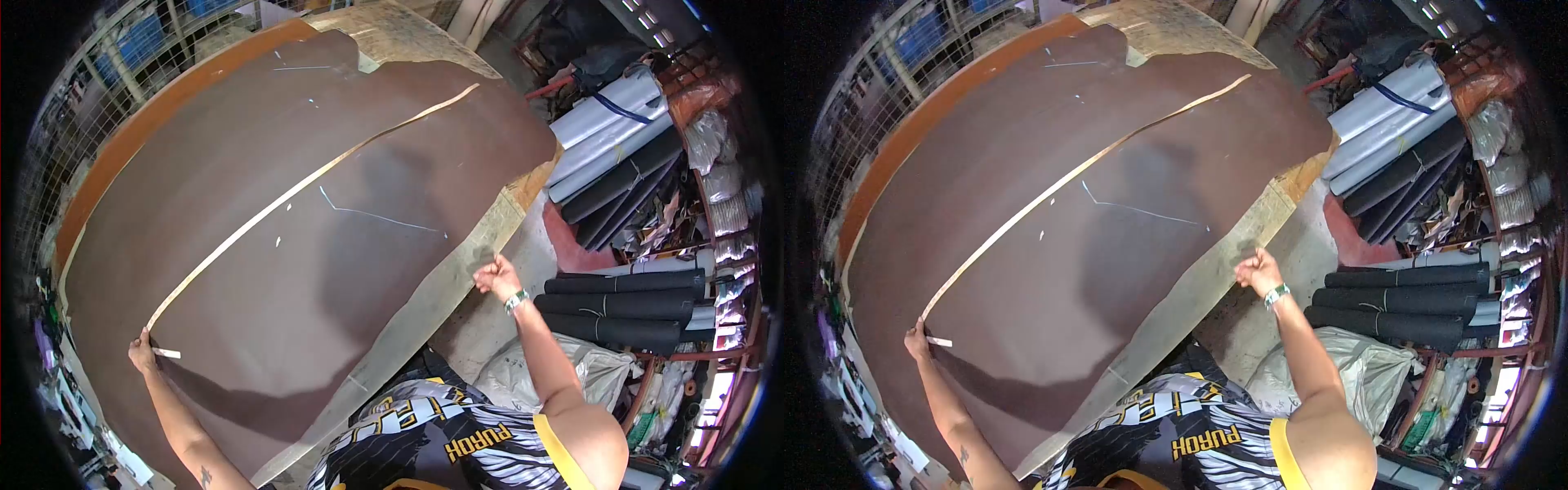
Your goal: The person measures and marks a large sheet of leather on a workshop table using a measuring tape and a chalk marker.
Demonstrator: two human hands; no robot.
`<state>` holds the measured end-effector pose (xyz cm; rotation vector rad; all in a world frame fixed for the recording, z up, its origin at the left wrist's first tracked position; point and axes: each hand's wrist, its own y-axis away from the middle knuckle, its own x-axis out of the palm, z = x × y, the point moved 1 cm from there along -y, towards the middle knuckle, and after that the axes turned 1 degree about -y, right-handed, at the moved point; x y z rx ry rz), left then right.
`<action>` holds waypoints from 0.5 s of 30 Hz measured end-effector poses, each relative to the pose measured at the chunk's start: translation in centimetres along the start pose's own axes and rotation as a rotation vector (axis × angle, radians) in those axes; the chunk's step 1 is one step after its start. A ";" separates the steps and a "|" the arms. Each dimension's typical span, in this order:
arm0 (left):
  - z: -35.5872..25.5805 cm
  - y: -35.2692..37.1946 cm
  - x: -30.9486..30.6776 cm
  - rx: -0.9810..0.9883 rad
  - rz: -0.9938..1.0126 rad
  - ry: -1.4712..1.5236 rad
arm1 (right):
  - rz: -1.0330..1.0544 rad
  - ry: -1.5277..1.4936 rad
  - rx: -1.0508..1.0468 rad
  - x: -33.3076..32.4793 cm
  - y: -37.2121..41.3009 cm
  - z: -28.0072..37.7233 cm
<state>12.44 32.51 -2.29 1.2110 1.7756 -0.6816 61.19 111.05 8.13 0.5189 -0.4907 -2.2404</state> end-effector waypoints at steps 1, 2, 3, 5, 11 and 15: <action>0.3 -0.3 0.2 0.019 0.049 0.050 | -0.065 -0.023 0.018 0.5 1.5 -1.5; 0.9 -0.7 0.3 0.029 0.092 0.095 | -0.042 -0.022 0.054 0.8 2.9 -1.9; 0.5 -0.4 0.1 0.171 0.064 0.050 | -0.088 -0.105 0.068 1.8 4.8 -1.7; -5.9 4.3 -2.7 -0.033 0.103 0.100 | -0.063 -0.157 0.091 2.4 6.6 -2.5; -4.5 3.3 -2.1 -0.203 0.068 -0.187 | 0.109 -0.066 0.054 5.2 5.6 -2.7; -5.1 4.1 -3.1 -0.286 0.052 -0.020 | 0.226 0.065 -0.037 8.3 4.0 -0.7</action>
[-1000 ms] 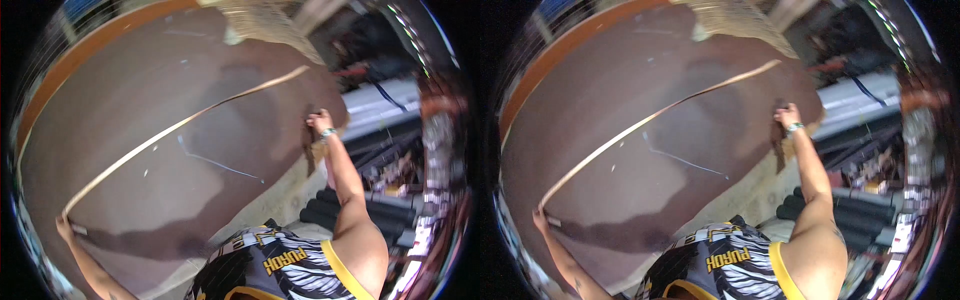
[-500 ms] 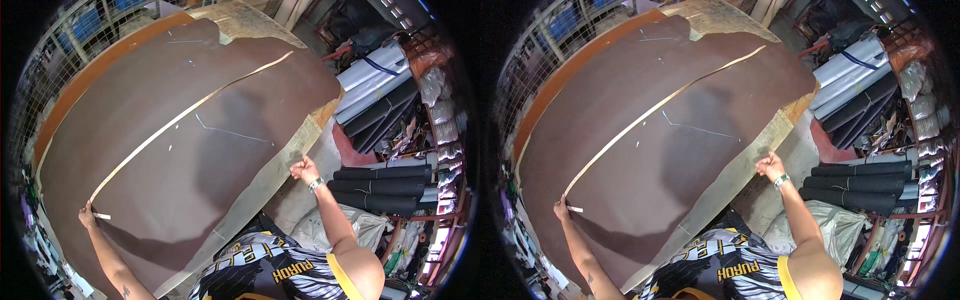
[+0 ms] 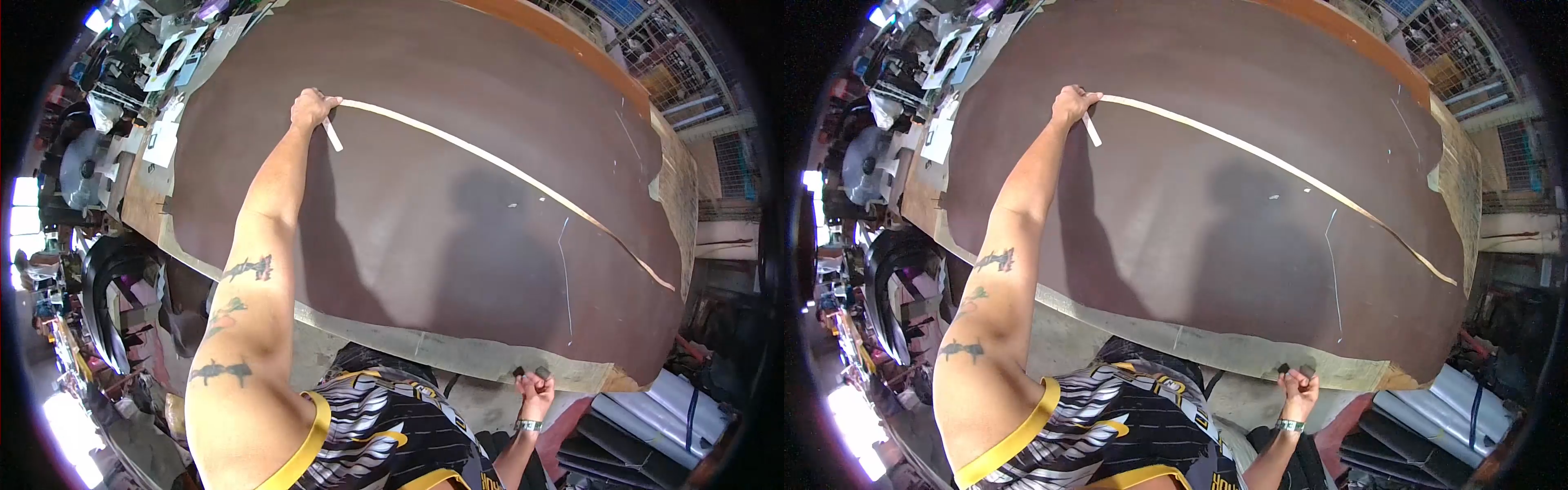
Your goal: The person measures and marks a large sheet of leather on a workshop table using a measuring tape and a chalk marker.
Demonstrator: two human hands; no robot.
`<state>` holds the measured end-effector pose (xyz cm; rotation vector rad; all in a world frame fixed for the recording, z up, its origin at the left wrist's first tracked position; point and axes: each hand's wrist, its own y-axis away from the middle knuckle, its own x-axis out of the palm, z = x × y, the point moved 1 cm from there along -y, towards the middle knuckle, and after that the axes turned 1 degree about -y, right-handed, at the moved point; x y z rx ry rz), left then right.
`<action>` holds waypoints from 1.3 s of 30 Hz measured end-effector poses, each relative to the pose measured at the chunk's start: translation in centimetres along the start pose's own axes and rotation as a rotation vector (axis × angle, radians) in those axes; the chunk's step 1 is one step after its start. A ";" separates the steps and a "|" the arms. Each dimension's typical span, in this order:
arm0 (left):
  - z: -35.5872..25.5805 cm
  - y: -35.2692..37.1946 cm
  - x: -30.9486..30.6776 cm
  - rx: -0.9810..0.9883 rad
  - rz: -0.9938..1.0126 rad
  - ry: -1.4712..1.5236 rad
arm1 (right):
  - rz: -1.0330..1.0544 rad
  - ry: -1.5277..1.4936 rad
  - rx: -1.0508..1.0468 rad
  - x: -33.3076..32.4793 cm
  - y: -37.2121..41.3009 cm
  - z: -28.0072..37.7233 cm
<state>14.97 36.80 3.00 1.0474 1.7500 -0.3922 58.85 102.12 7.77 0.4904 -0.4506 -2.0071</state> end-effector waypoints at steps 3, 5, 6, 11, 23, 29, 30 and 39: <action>-0.8 0.7 -0.6 -0.041 0.031 -0.008 | 0.016 0.055 -0.068 0.8 -2.2 0.5; -0.7 0.3 -0.4 -0.041 0.022 -0.026 | 0.064 0.116 -0.101 2.6 -2.4 2.1; -0.5 -0.3 -0.3 -0.026 0.009 -0.045 | 0.084 0.141 -0.118 3.8 -2.5 2.7; -1.7 0.0 -2.1 -0.006 0.149 -0.075 | 0.118 0.096 -0.157 9.0 -2.4 2.7; -0.7 -0.5 -1.8 0.075 0.135 -0.086 | 0.290 0.177 -0.619 39.1 -5.3 10.7; -1.1 0.0 -3.4 0.094 0.190 -0.021 | 0.166 0.465 -0.807 55.2 -14.5 16.6; -0.7 -0.5 -2.8 0.120 0.177 -0.035 | 0.176 0.474 -0.822 56.7 -16.4 16.2; 0.2 -0.6 -1.2 0.242 -0.007 -0.016 | 0.109 0.723 -1.056 63.3 -23.0 20.6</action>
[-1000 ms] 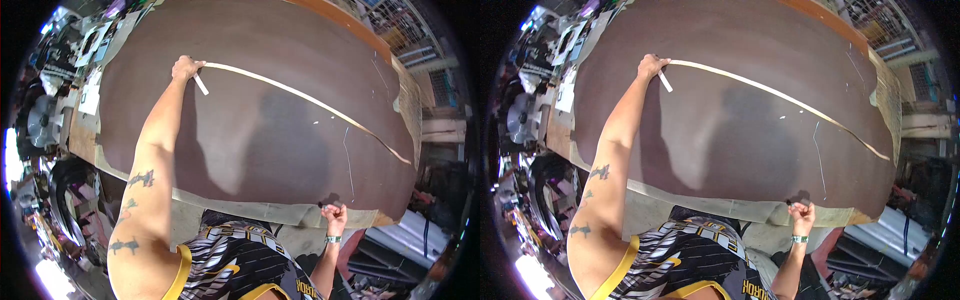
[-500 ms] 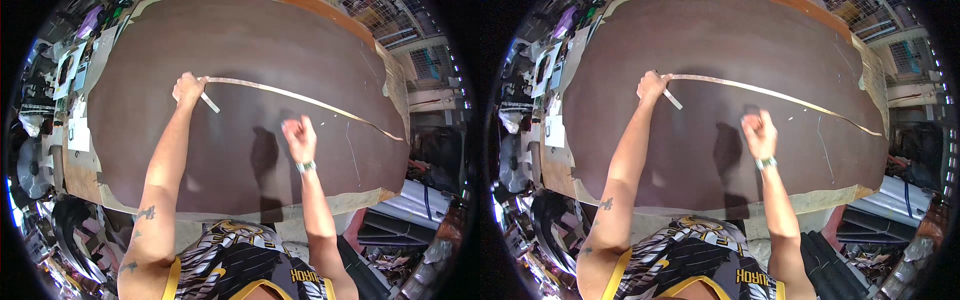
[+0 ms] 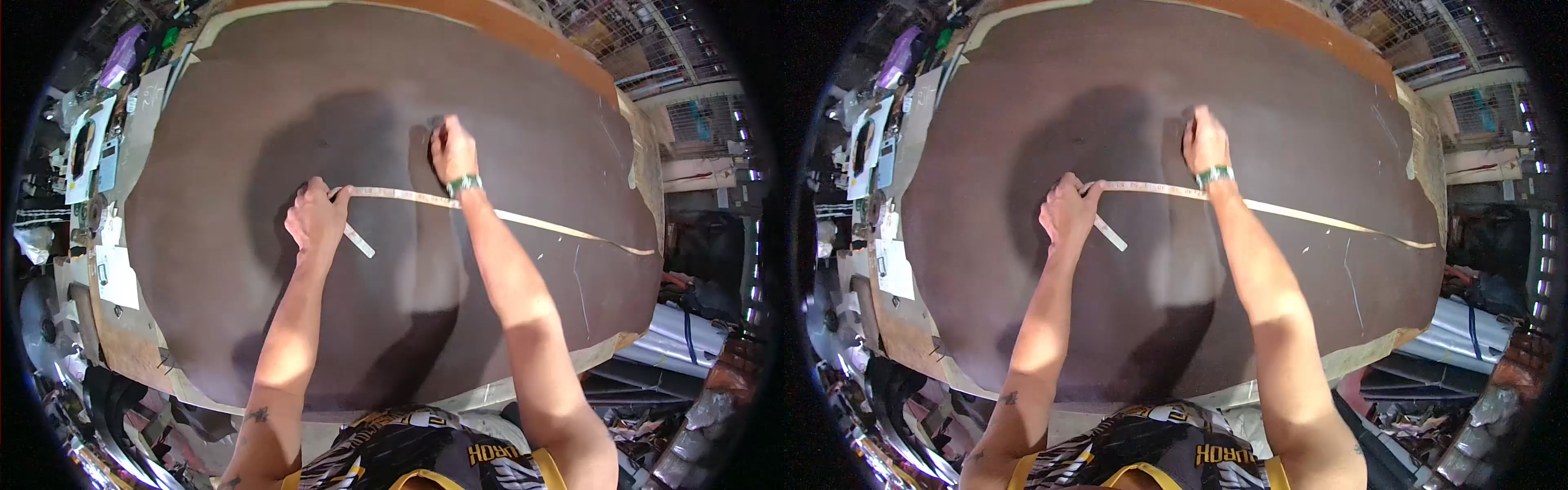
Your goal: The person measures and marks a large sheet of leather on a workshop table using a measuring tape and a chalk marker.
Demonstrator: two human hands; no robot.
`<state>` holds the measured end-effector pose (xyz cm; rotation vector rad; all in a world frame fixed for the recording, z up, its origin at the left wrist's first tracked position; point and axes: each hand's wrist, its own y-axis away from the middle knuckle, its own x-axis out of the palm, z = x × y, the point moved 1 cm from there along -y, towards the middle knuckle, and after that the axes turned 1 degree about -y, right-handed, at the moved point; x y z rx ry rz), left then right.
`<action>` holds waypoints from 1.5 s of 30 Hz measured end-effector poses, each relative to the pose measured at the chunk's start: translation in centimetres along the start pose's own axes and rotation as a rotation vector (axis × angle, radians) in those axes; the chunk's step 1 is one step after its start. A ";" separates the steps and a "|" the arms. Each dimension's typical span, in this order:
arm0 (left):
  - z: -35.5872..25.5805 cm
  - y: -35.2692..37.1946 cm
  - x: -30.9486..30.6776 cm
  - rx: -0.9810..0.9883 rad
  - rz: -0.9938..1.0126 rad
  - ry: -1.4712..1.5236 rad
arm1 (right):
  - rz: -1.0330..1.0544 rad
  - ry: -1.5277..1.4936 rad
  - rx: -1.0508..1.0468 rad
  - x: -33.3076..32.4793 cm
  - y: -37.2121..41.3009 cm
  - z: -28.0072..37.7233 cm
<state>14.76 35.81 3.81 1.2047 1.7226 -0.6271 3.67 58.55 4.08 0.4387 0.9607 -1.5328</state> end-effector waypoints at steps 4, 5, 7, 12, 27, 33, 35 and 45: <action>-0.3 0.0 -0.1 -0.026 0.013 0.022 | -0.076 0.084 0.028 2.5 -7.2 -3.1; -0.3 -0.1 -0.1 -0.025 0.017 0.027 | -0.115 0.106 0.013 3.1 -8.5 -3.4; -0.1 -0.1 0.0 -0.030 0.023 0.039 | 0.000 0.204 0.164 2.5 -9.6 -2.0; 0.6 0.0 -0.1 -0.030 -0.008 -0.064 | 0.159 0.174 0.107 1.7 -7.9 -1.8; -1.9 1.0 -1.1 0.023 0.065 -0.156 | 0.163 0.289 0.153 -1.7 -7.0 -0.2; -0.3 -0.4 0.0 -0.053 0.052 -0.024 | 0.123 0.117 0.003 0.6 -5.9 -2.9; -0.6 -0.3 0.2 -0.064 0.065 0.006 | 0.183 0.072 0.040 -0.9 -2.6 -0.7; -0.3 0.1 -0.2 -0.034 0.046 -0.062 | 0.064 0.023 0.093 -2.7 7.4 0.8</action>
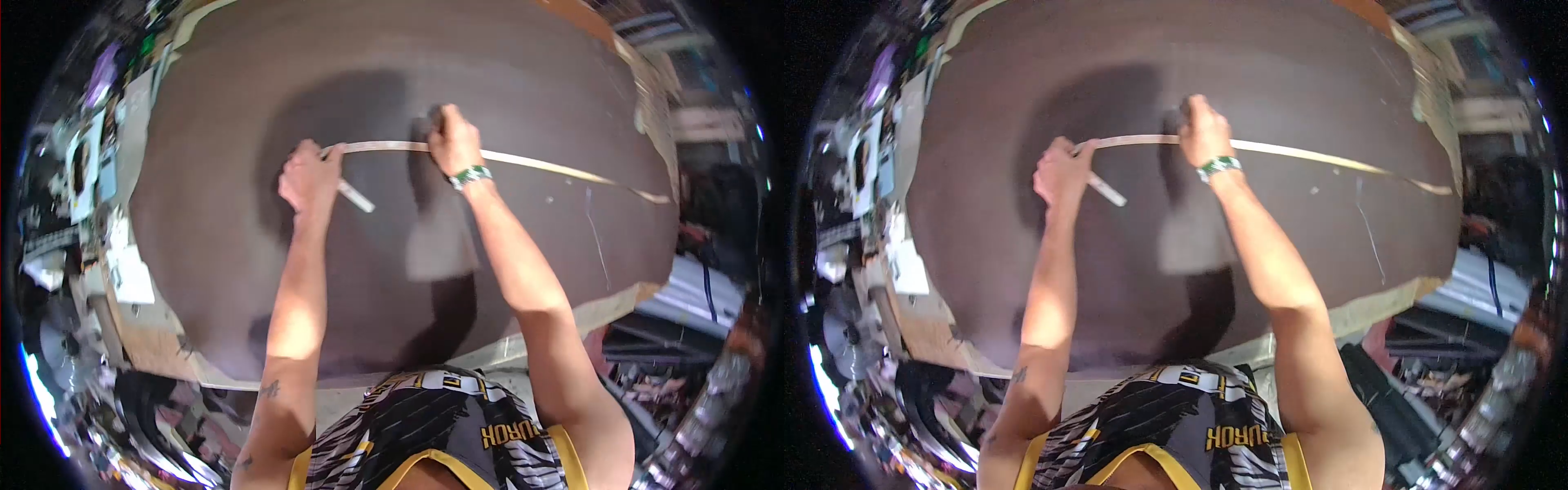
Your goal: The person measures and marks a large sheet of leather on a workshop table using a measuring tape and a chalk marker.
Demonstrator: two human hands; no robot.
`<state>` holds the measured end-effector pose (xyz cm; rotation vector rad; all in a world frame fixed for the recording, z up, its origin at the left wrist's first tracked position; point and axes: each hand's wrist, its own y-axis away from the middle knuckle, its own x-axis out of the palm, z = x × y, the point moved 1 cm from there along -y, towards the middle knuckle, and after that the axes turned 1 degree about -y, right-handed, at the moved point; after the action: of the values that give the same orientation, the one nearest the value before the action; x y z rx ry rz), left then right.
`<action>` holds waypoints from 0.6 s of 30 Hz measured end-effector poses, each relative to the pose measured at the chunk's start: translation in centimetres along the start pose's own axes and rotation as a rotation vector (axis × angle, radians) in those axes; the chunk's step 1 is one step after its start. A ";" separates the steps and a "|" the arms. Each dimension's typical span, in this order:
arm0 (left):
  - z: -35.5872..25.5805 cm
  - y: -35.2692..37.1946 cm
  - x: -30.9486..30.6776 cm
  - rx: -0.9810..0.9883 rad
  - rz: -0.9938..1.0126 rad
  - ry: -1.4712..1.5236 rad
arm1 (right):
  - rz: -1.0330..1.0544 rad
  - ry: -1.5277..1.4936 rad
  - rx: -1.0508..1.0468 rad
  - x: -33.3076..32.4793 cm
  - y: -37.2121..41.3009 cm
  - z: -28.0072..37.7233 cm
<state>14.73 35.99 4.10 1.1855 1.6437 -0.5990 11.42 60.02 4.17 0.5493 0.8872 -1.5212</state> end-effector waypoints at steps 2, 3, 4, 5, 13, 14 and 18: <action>-0.1 -0.1 -0.2 -0.002 0.047 -0.057 | -0.073 0.107 -0.083 1.5 -0.9 -1.6; -0.2 0.0 -0.4 0.014 0.043 -0.061 | 0.027 0.048 0.019 0.0 -0.6 0.3; 0.2 0.0 0.4 0.091 -0.067 -0.062 | 0.070 0.114 0.066 0.4 -0.8 0.2; -0.5 0.3 -0.4 0.035 -0.013 -0.062 | 0.060 0.059 0.075 1.0 -1.0 -0.2; 1.5 9.4 -1.8 0.565 0.235 0.522 | -0.281 0.053 0.194 -7.4 3.0 -2.6; 3.4 12.6 -2.6 0.471 0.645 0.582 | -0.344 0.156 0.228 -8.5 4.1 -5.2; 13.7 21.5 -7.8 0.369 1.352 0.385 | -0.492 -0.034 0.304 -14.4 8.7 -9.6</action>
<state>40.31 30.21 8.91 2.3933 0.6551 0.2404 20.76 76.61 7.76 0.5436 0.8036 -2.1289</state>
